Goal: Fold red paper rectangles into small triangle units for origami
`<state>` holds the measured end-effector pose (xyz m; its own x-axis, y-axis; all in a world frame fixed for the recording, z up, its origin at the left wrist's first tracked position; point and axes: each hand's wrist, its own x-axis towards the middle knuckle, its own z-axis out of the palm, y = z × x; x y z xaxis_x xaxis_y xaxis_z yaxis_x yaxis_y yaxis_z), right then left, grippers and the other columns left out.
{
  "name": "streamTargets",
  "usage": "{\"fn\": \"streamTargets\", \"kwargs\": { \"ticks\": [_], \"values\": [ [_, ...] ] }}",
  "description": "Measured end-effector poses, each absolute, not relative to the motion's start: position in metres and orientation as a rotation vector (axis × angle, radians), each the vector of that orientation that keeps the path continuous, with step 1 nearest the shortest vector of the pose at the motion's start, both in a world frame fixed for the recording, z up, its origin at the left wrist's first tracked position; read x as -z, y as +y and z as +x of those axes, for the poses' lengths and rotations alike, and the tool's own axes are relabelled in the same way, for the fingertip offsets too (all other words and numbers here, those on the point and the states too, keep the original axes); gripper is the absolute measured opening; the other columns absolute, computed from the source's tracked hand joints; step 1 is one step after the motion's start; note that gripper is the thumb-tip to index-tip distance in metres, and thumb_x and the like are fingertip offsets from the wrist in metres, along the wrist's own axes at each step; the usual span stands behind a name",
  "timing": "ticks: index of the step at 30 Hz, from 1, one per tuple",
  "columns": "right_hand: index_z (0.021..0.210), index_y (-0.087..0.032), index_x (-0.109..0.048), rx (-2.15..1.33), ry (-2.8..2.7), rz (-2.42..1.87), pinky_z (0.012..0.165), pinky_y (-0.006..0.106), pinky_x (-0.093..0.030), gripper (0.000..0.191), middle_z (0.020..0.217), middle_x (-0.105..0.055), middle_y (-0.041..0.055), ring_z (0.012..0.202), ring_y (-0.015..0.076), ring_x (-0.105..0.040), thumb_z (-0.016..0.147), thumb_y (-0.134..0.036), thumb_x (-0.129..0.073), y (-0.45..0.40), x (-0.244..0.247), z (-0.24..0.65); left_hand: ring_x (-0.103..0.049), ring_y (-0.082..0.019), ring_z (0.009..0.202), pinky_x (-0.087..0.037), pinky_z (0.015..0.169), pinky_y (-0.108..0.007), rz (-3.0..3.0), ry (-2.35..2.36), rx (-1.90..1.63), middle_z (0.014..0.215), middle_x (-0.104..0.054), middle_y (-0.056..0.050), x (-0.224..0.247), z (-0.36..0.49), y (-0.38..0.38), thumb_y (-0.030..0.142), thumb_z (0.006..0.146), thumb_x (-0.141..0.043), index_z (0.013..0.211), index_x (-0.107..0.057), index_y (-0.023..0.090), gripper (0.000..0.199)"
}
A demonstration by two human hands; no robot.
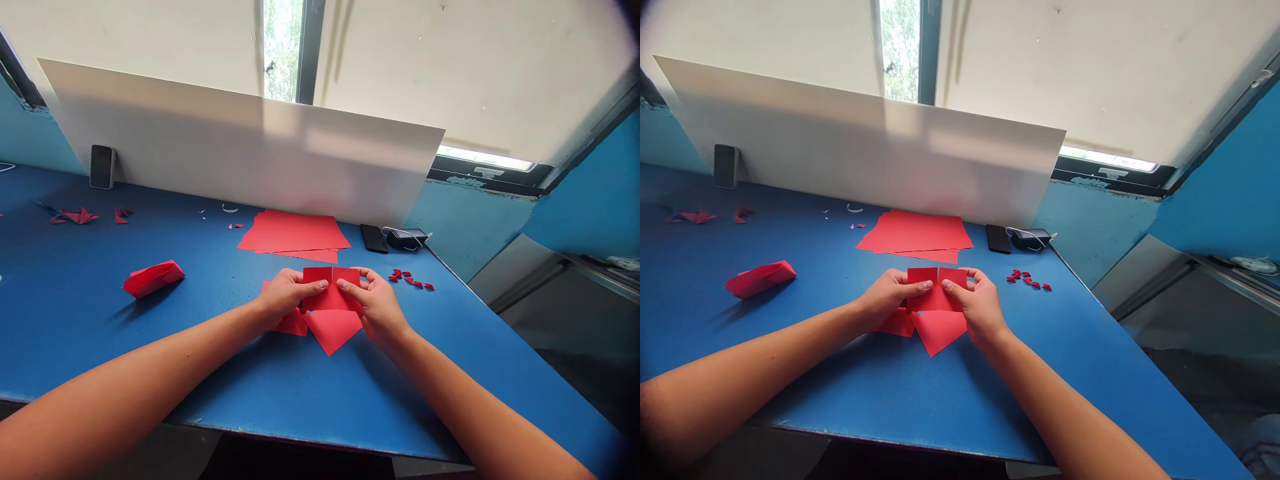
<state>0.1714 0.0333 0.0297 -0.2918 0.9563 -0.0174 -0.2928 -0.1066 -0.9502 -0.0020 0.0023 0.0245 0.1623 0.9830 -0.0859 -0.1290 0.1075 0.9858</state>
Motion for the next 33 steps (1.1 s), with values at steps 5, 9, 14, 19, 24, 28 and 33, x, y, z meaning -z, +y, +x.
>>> {"fn": "streamTargets", "kwargs": {
  "ticks": [5,9,14,19,24,28,33],
  "values": [
    [0.098,-0.020,-0.051,-1.547,-1.108,-0.890,0.060,0.036,-0.056,0.050,0.086,-0.072,0.0068,0.071,0.0245,-0.070,0.061,-0.030,-0.083,0.035,-0.028,0.171,-0.057,-0.012,0.054,-0.042,0.052,-0.025,1.143,1.086,-1.114,0.066,-0.065,-0.005,-0.021,-0.002,0.004,0.047,0.073,-0.070,0.072,-0.066,0.011,0.037],
    [0.104,-0.021,-0.050,-1.554,-1.088,-0.894,0.060,0.033,-0.056,0.054,0.085,-0.072,0.0053,0.070,0.0219,-0.070,0.062,-0.030,-0.083,0.038,-0.028,0.173,-0.053,-0.010,0.047,-0.040,0.047,-0.024,1.251,1.112,-1.156,0.056,-0.060,-0.002,-0.021,-0.005,0.006,0.048,0.076,-0.067,0.066,-0.062,0.012,0.038],
    [0.115,-0.021,-0.045,-1.681,-1.145,-0.894,0.068,0.033,-0.058,0.062,0.080,-0.071,0.0031,0.072,0.0193,-0.070,0.065,-0.024,-0.082,0.037,-0.029,0.174,-0.052,-0.011,0.046,-0.041,0.047,-0.024,1.278,1.172,-1.172,0.052,-0.057,-0.001,-0.023,-0.006,0.006,0.051,0.077,-0.065,0.066,-0.060,0.012,0.041],
    [0.116,-0.020,-0.044,-1.583,-1.251,-0.831,0.070,0.034,-0.057,0.060,0.089,-0.073,0.0068,0.074,0.0194,-0.070,0.068,-0.025,-0.080,0.040,-0.024,0.176,-0.051,-0.010,0.046,-0.041,0.047,-0.023,1.292,1.138,-1.055,0.052,-0.058,-0.001,-0.027,-0.006,0.005,0.052,0.076,-0.065,0.069,-0.062,0.013,0.040],
    [0.121,-0.020,-0.041,-1.405,-1.367,-0.865,0.063,0.033,-0.057,0.065,0.084,-0.073,0.0049,0.062,0.0170,-0.067,0.069,-0.031,-0.079,0.042,-0.025,0.177,-0.049,-0.009,0.045,-0.038,0.046,-0.022,1.334,1.102,-1.031,0.057,-0.062,-0.002,-0.025,-0.006,0.005,0.046,0.072,-0.071,0.065,-0.064,0.012,0.036],
    [0.127,-0.020,-0.039,-1.309,-1.426,-0.886,0.064,0.036,-0.058,0.070,0.081,-0.073,0.0036,0.060,0.0181,-0.067,0.070,-0.032,-0.078,0.040,-0.025,0.177,-0.050,-0.009,0.045,-0.038,0.046,-0.022,1.308,1.105,-1.052,0.055,-0.060,-0.003,-0.024,-0.005,0.006,0.042,0.074,-0.071,0.063,-0.063,0.011,0.034],
    [0.127,-0.021,-0.038,-1.182,-1.381,-0.919,0.067,0.038,-0.059,0.068,0.088,-0.073,0.0056,0.068,0.0215,-0.070,0.072,-0.035,-0.075,0.051,-0.023,0.181,-0.053,-0.010,0.046,-0.041,0.048,-0.024,1.197,1.095,-1.129,0.061,-0.062,-0.003,-0.023,-0.008,0.009,0.043,0.073,-0.071,0.076,-0.065,0.012,0.032]
  ]
}}
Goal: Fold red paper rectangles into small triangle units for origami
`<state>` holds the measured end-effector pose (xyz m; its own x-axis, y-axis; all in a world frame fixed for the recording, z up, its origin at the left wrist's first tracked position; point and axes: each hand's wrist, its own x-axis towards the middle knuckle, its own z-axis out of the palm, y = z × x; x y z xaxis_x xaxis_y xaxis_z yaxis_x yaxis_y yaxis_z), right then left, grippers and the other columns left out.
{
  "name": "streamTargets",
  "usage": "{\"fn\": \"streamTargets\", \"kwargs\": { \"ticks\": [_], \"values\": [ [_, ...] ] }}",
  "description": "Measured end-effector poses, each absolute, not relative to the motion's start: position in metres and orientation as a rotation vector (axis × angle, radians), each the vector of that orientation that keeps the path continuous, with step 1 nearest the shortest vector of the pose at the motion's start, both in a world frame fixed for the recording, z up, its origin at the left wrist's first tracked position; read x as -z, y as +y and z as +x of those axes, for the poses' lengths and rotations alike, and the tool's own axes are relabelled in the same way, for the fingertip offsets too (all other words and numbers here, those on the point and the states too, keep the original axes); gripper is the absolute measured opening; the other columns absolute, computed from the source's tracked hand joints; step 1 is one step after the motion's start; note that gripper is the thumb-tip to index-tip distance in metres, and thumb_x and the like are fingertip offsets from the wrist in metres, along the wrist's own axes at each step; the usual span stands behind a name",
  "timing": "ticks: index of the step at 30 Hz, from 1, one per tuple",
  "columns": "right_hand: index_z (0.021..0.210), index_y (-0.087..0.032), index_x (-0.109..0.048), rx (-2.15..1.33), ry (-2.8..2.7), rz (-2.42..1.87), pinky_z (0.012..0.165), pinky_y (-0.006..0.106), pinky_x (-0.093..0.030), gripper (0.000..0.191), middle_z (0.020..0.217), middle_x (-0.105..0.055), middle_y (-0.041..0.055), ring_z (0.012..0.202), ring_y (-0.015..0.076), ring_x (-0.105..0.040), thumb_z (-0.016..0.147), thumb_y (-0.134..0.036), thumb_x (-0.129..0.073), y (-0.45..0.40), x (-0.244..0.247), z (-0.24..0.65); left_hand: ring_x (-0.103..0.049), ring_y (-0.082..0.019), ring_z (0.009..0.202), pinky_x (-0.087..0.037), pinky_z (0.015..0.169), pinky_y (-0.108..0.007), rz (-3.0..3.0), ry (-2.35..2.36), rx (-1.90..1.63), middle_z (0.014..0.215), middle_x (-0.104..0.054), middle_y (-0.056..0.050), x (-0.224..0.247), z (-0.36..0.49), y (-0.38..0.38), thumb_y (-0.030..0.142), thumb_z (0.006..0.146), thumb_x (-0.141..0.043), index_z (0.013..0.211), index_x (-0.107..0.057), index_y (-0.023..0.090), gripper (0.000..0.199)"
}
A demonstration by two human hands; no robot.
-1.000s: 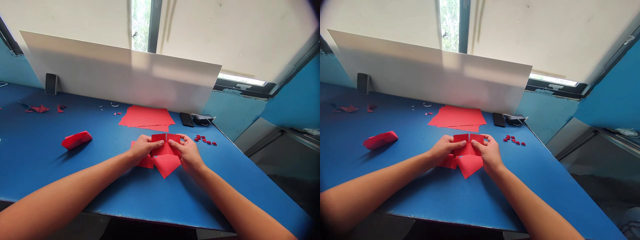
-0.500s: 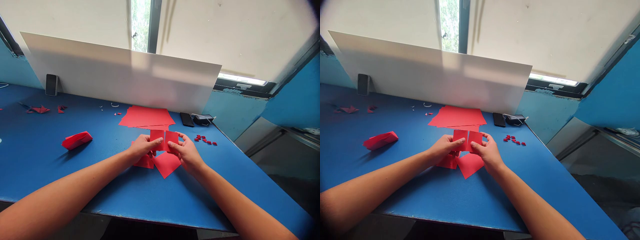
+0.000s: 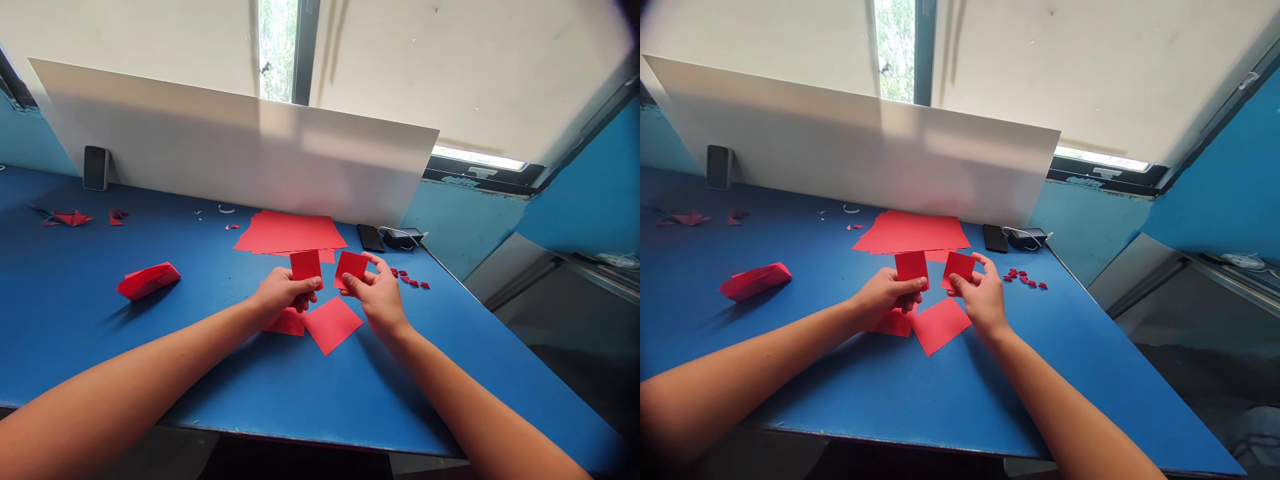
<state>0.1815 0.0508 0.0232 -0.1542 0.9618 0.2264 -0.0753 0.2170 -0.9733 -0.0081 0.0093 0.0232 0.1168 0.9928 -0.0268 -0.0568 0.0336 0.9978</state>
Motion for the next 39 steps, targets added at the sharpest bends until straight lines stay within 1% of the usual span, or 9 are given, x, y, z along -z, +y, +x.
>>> {"fn": "streamTargets", "kwargs": {
  "ticks": [5,8,13,17,20,24,27,33,39],
  "values": [
    [0.134,-0.018,-0.032,-1.058,-1.519,-1.107,0.061,0.036,-0.056,0.073,0.085,-0.071,0.0070,0.067,0.0223,-0.069,0.075,-0.035,-0.070,0.074,-0.017,0.197,-0.049,-0.008,0.045,-0.038,0.046,-0.022,1.230,1.200,-1.129,0.061,-0.061,-0.002,-0.023,-0.012,0.012,0.046,0.071,-0.071,0.072,-0.064,0.012,0.035],
    [0.132,-0.018,-0.042,-0.632,-1.900,-1.284,0.070,0.039,-0.052,0.058,0.074,-0.069,0.0032,0.069,0.0224,-0.066,0.079,-0.034,-0.063,0.089,-0.008,0.207,-0.044,-0.007,0.042,-0.035,0.044,-0.022,1.313,1.295,-1.112,0.052,-0.054,0.001,-0.023,-0.013,0.013,0.046,0.070,-0.072,0.065,-0.061,0.013,0.035],
    [0.125,-0.017,-0.055,-0.233,-2.117,-1.258,0.095,0.049,-0.037,0.051,0.119,-0.058,0.0161,0.112,0.0333,-0.051,0.078,-0.035,-0.063,0.093,-0.008,0.212,-0.050,-0.011,0.045,-0.039,0.044,-0.022,1.494,1.349,-1.167,0.061,-0.058,0.001,-0.020,-0.014,0.016,0.044,0.074,-0.067,0.078,-0.058,0.015,0.030],
    [0.122,-0.025,-0.059,-0.194,-2.540,-0.952,0.100,0.048,-0.030,0.046,0.129,-0.054,0.0106,0.122,0.0315,-0.042,0.081,-0.045,-0.061,0.075,-0.021,0.208,-0.057,-0.015,0.054,-0.042,0.051,-0.025,1.635,1.407,-1.267,0.072,-0.064,-0.001,-0.016,-0.018,0.020,0.040,0.075,-0.067,0.094,-0.055,0.017,0.033],
    [0.126,-0.030,-0.056,-0.312,-2.827,-0.748,0.103,0.049,-0.023,0.057,0.136,-0.051,0.0070,0.130,0.0329,-0.033,0.076,-0.057,-0.064,0.063,-0.028,0.204,-0.060,-0.018,0.067,-0.044,0.060,-0.026,1.699,1.445,-1.302,0.077,-0.066,-0.003,-0.014,-0.019,0.022,0.037,0.072,-0.069,0.100,-0.056,0.016,0.038],
    [0.133,-0.029,-0.051,-0.302,-2.879,-0.787,0.096,0.047,-0.029,0.073,0.126,-0.057,0.0103,0.120,0.0330,-0.044,0.071,-0.064,-0.065,0.059,-0.029,0.201,-0.060,-0.019,0.068,-0.043,0.062,-0.027,1.793,1.388,-1.187,0.075,-0.067,-0.004,-0.014,-0.015,0.027,0.042,0.075,-0.065,0.096,-0.061,0.015,0.034],
    [0.127,-0.027,-0.056,-0.253,-2.866,-0.860,0.090,0.045,-0.034,0.069,0.117,-0.060,0.0109,0.108,0.0308,-0.051,0.069,-0.064,-0.066,0.063,-0.028,0.202,-0.062,-0.021,0.071,-0.042,0.064,-0.028,1.895,1.413,-1.067,0.074,-0.068,-0.005,-0.012,-0.008,0.028,0.048,0.083,-0.055,0.109,-0.061,0.014,0.043],
    [0.076,-0.021,-0.065,-0.290,-2.801,-0.892,0.082,0.038,-0.039,0.035,0.099,-0.059,0.0065,0.092,0.0244,-0.051,0.067,-0.054,-0.073,0.065,-0.033,0.207,-0.060,-0.025,0.093,-0.042,0.075,-0.031,2.151,1.694,-1.039,0.105,-0.064,-0.010,-0.007,-0.011,0.025,0.045,0.086,-0.051,0.133,-0.048,0.018,0.054],
    [0.064,-0.019,-0.053,-1.071,-2.264,-0.822,0.060,0.027,-0.041,0.032,0.066,-0.054,-0.0018,0.064,0.0151,-0.051,0.072,-0.044,-0.072,0.070,-0.038,0.215,-0.060,-0.022,0.088,-0.043,0.078,-0.029,2.079,1.536,-1.213,0.096,-0.067,-0.008,-0.019,-0.018,0.021,0.042,0.093,-0.039,0.110,-0.064,0.018,0.039]
  ]
}}
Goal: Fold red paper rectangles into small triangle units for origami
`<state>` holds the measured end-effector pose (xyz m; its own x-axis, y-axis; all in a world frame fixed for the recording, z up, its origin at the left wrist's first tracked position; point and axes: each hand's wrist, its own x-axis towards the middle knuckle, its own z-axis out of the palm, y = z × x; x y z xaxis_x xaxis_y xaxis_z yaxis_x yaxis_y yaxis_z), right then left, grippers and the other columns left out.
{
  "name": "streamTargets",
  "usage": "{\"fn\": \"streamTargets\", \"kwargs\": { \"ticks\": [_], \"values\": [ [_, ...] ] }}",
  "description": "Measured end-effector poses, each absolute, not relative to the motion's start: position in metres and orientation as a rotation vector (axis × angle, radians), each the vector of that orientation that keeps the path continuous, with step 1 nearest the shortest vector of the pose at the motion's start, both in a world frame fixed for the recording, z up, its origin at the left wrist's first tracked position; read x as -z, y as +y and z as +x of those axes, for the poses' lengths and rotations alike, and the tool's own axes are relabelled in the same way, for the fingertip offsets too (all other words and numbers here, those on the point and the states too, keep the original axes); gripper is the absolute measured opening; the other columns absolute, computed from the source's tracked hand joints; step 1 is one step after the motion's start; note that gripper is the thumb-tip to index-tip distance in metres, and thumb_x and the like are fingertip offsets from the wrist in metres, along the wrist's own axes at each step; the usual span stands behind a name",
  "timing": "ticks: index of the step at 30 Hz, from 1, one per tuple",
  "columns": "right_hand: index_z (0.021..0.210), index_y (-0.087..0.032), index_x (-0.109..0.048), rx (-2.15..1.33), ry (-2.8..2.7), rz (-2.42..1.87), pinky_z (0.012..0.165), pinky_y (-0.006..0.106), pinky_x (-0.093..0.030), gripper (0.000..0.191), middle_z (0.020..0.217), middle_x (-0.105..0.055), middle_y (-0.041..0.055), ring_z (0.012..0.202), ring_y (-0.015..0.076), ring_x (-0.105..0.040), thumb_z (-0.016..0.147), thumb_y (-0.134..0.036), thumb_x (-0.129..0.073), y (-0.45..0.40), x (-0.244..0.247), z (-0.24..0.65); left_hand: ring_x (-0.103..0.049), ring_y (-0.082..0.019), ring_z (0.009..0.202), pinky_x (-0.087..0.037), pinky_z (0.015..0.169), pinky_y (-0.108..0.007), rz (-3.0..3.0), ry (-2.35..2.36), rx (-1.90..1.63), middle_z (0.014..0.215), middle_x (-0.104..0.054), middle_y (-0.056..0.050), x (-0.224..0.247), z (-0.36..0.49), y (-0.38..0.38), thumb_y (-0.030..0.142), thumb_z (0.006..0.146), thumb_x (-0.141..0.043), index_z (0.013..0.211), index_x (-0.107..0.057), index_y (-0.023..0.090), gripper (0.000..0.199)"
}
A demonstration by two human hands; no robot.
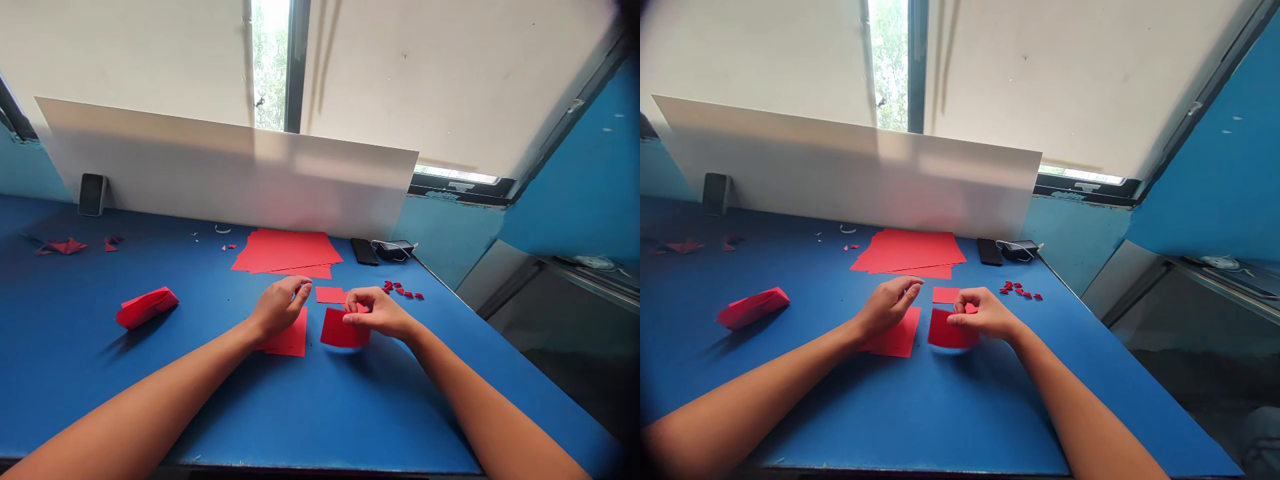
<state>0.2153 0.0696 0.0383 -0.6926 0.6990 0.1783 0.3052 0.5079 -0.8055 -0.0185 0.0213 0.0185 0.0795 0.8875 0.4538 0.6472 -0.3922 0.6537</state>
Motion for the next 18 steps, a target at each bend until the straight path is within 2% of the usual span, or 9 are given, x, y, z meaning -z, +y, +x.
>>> {"fn": "streamTargets", "kwargs": {
  "ticks": [4,9,11,14,18],
  "values": [
    [0.072,-0.019,-0.057,-1.331,-1.696,-0.797,0.054,0.025,-0.040,0.031,0.068,-0.062,-0.0005,0.061,0.0146,-0.055,0.071,-0.046,-0.073,0.064,-0.033,0.203,-0.060,-0.020,0.085,-0.043,0.075,-0.026,2.014,1.170,-1.176,0.088,-0.067,-0.005,-0.026,-0.009,0.011,0.043,0.095,-0.034,0.097,-0.068,0.018,0.042],
    [0.074,-0.019,-0.058,-1.396,-1.502,-0.763,0.058,0.025,-0.044,0.032,0.069,-0.064,-0.0010,0.061,0.0135,-0.057,0.069,-0.046,-0.075,0.054,-0.025,0.182,-0.052,-0.015,0.064,-0.039,0.058,-0.023,1.834,1.213,-1.186,0.067,-0.060,-0.001,-0.023,0.000,0.008,0.047,0.084,-0.055,0.073,-0.064,0.014,0.036],
    [0.075,-0.019,-0.058,-1.389,-1.540,-0.761,0.058,0.025,-0.044,0.031,0.070,-0.063,-0.0009,0.061,0.0133,-0.057,0.071,-0.045,-0.073,0.052,-0.025,0.180,-0.052,-0.014,0.062,-0.040,0.057,-0.023,1.664,1.181,-1.251,0.066,-0.060,-0.001,-0.022,0.000,0.010,0.048,0.082,-0.057,0.072,-0.063,0.014,0.036],
    [0.077,-0.018,-0.060,-1.380,-1.653,-0.750,0.055,0.026,-0.045,0.030,0.068,-0.064,-0.0010,0.059,0.0137,-0.057,0.071,-0.044,-0.074,0.053,-0.025,0.183,-0.056,-0.015,0.064,-0.044,0.059,-0.024,1.453,1.072,-1.318,0.073,-0.063,-0.003,-0.020,-0.002,0.014,0.051,0.081,-0.059,0.083,-0.063,0.014,0.038],
    [0.081,-0.017,-0.062,-1.356,-1.657,-0.764,0.051,0.027,-0.046,0.029,0.063,-0.063,-0.0009,0.051,0.0135,-0.056,0.071,-0.042,-0.073,0.058,-0.022,0.186,-0.051,-0.012,0.058,-0.040,0.052,-0.022,1.475,1.052,-1.272,0.068,-0.060,-0.002,-0.021,-0.003,0.014,0.050,0.081,-0.059,0.083,-0.064,0.013,0.037]
  ]
}}
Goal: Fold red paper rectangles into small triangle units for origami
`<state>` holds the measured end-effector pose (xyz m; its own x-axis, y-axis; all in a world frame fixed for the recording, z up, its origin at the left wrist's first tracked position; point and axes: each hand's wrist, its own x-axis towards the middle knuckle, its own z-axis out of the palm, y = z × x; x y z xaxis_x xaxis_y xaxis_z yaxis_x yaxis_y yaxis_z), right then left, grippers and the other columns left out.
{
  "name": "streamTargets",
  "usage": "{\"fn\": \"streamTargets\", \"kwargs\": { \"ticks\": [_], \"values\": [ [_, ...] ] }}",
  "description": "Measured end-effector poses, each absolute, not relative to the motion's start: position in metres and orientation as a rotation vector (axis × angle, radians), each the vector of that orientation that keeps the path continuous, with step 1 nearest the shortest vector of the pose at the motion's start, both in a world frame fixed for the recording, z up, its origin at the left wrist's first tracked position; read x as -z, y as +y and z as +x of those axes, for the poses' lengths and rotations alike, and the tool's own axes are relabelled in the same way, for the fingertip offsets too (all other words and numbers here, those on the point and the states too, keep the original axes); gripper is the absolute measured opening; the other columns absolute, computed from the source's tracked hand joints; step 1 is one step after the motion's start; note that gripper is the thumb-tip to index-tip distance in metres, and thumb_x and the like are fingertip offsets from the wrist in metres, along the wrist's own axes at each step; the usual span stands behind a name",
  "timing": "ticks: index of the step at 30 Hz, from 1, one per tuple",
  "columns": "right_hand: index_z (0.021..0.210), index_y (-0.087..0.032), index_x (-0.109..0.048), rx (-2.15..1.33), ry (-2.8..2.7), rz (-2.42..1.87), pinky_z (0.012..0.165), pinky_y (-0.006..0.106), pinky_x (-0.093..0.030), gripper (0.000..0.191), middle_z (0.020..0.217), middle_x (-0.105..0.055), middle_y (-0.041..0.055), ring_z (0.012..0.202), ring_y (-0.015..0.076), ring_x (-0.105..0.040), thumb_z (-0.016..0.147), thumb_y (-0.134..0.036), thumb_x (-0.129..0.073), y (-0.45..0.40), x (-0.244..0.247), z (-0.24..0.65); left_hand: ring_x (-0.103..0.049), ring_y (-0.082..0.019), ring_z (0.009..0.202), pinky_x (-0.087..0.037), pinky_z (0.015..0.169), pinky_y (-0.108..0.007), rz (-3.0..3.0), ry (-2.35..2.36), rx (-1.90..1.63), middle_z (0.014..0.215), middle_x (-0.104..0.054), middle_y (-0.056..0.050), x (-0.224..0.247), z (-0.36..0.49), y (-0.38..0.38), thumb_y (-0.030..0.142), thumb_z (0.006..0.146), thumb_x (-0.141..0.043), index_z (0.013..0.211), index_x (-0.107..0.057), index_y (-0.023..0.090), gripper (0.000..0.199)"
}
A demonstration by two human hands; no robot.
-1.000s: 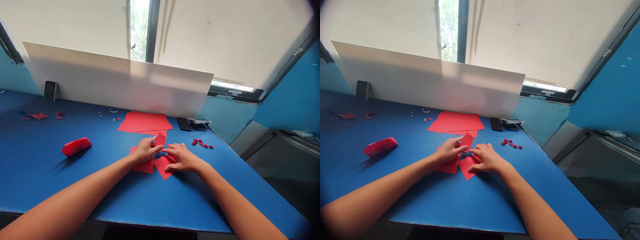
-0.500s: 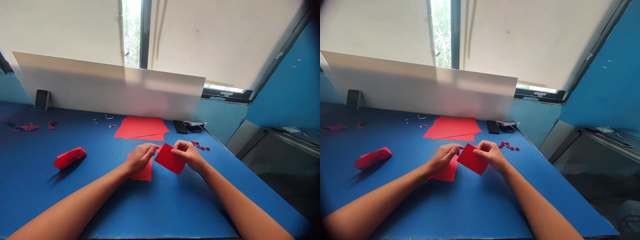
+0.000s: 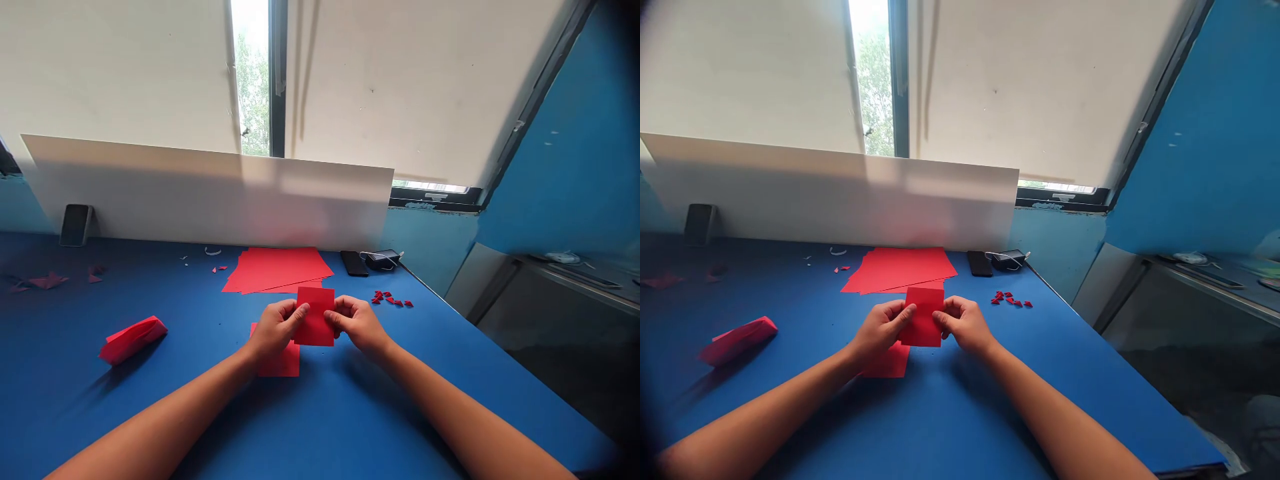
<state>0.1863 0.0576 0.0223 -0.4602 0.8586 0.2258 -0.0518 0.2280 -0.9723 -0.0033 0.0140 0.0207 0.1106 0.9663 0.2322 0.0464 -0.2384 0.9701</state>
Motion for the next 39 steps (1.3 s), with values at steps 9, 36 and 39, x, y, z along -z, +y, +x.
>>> {"fn": "streamTargets", "kwargs": {
  "ticks": [9,36,39],
  "values": [
    [0.089,-0.018,-0.063,-1.245,-1.710,-0.674,0.047,0.026,-0.044,0.021,0.059,-0.060,-0.0028,0.047,0.0127,-0.056,0.079,-0.037,-0.064,0.061,-0.020,0.190,-0.042,-0.009,0.041,-0.033,0.040,-0.020,1.313,1.056,-1.245,0.052,-0.052,0.004,-0.025,-0.009,0.014,0.035,0.076,-0.062,0.103,-0.065,0.013,0.036],
    [0.083,-0.016,-0.070,-1.133,-1.666,-0.762,0.055,0.025,-0.042,0.024,0.063,-0.061,0.0016,0.058,0.0127,-0.052,0.078,-0.039,-0.068,0.048,-0.026,0.187,-0.038,-0.008,0.043,-0.029,0.043,-0.021,1.531,1.105,-1.312,0.045,-0.044,0.005,-0.027,0.003,0.000,0.047,0.084,-0.055,0.062,-0.052,0.015,0.038],
    [0.079,-0.015,-0.070,-1.157,-1.638,-0.753,0.056,0.025,-0.041,0.024,0.062,-0.060,0.0012,0.058,0.0120,-0.050,0.078,-0.039,-0.068,0.048,-0.027,0.187,-0.038,-0.008,0.043,-0.030,0.044,-0.021,1.525,1.101,-1.309,0.045,-0.045,0.005,-0.024,0.000,0.003,0.047,0.085,-0.054,0.063,-0.051,0.015,0.039]
  ]
}}
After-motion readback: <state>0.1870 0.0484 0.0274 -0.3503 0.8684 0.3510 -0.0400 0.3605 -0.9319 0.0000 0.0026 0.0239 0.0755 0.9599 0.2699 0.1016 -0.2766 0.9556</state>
